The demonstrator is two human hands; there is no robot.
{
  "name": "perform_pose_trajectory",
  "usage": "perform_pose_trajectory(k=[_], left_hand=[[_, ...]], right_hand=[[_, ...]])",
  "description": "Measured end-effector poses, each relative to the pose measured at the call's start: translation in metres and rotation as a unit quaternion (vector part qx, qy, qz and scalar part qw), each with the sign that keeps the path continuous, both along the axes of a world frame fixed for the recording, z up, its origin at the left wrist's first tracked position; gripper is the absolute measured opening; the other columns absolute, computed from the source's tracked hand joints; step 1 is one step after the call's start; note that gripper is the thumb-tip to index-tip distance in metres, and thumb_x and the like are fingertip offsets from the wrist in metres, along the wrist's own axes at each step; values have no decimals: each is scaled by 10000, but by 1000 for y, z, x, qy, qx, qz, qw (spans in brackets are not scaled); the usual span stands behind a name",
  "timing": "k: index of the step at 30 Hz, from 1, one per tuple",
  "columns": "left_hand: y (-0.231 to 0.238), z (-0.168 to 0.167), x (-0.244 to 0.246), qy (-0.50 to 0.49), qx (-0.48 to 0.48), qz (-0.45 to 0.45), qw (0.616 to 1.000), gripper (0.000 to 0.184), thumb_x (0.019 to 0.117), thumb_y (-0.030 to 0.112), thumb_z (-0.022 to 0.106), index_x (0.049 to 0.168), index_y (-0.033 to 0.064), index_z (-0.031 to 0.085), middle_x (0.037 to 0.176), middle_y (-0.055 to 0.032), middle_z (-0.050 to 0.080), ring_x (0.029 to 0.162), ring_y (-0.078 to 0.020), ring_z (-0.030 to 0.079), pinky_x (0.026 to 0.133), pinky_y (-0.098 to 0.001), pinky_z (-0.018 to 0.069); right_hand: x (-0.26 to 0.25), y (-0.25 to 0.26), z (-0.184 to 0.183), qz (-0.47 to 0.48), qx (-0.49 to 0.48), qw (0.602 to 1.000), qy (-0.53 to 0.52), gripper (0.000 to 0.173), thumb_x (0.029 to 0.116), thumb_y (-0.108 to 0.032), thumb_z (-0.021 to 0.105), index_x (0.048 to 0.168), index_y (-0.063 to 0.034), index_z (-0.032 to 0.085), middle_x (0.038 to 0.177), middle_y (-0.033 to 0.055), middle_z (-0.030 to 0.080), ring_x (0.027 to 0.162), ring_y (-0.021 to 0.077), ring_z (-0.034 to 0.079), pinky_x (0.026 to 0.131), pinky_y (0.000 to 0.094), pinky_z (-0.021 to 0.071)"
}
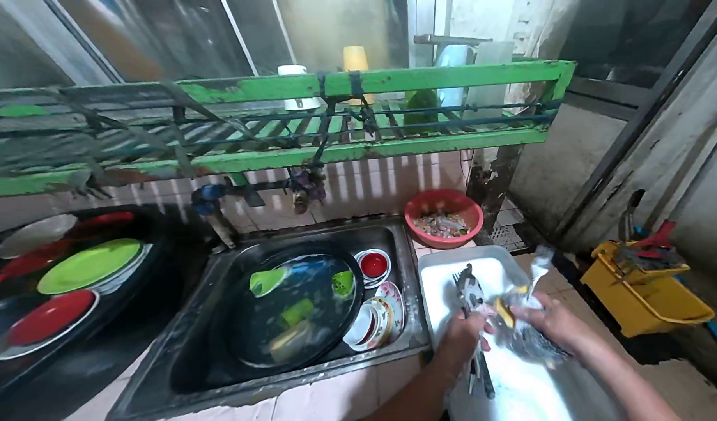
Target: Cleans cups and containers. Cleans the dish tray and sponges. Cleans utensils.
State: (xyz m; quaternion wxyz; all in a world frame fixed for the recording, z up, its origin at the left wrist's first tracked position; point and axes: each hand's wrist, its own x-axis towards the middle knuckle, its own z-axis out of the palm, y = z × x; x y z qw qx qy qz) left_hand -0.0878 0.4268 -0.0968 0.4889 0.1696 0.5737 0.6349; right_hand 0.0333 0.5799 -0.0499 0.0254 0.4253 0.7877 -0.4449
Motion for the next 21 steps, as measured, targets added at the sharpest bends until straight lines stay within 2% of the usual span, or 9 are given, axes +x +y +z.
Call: perform_pose_trajectory(k=[1,2,3,6,10,13,16,18,21], left_hand=[[-1,1,-2,7,23,-17,1000,365,1077,222,484,1352,17,607,1250,-90,688,1044,-129,677,840,-311,558],[-1,2,-2,14,37,-41,998,389,1065,211,505,1388,6,575,1377,-110,633,1211,-150,629,984,-344,534],[-2,3,0,21,35,-61,997,388,1056,198,539,1382,-10,565,1374,-120,625,1232,-144,611,1039,-339,511],[-3,3,2,2,5,-120,993,346,1035,198,587,1303,-22,591,1178,-102,693,1065,-123,662,969,-331,535],[3,-2,-3,-83,22,-40,995,295,1056,177,549,1270,-14,619,876,-41,656,711,-126,650,719,-307,583],[6,-4,-14,-112,-13,17,994,394,1103,326,471,1338,31,583,840,-35,557,548,-126,538,570,-306,564],[5,-3,-15,-110,-33,0,993,386,1116,303,408,1355,55,582,962,-55,615,565,-102,527,535,-253,494],[9,-3,-12,-118,-46,-1,992,283,1088,237,492,1235,37,628,871,-32,617,545,-85,509,511,-233,458],[11,0,-6,-56,-82,-38,994,108,1030,121,565,978,32,595,694,0,588,521,-70,543,502,-218,482]], right_hand=[[2,7,5,75,-9,995,-71,575,972,-359,702,1423,-39,544,1281,253,639,1209,377,617,1063,573,459],[2,5,6,144,-16,982,-123,592,965,-376,708,1427,-44,546,1294,267,631,1226,404,603,1069,600,441],[-1,-2,4,200,-23,968,-151,587,962,-375,714,1420,-43,557,1300,267,631,1234,411,599,1073,612,432],[-7,-29,-17,298,-41,943,-141,542,953,-357,727,1345,-2,609,1260,262,651,1200,394,621,1062,597,444],[5,-42,-42,325,-79,932,-141,695,909,-310,779,1475,-48,472,1308,249,621,1201,374,620,1043,582,465],[24,-31,-44,232,-48,961,-143,729,866,-232,817,1485,-83,462,1301,228,635,1200,366,629,1046,574,476],[31,-19,-28,15,-36,999,-15,636,841,-110,788,1422,-59,534,1215,207,677,1093,324,679,966,531,538],[29,-24,-12,-100,-110,979,142,614,822,-50,745,1395,-54,525,1106,144,698,913,226,714,796,420,612],[14,-35,-1,-138,-210,932,260,574,833,-35,703,1370,-56,502,1009,106,713,805,188,725,698,369,633]])
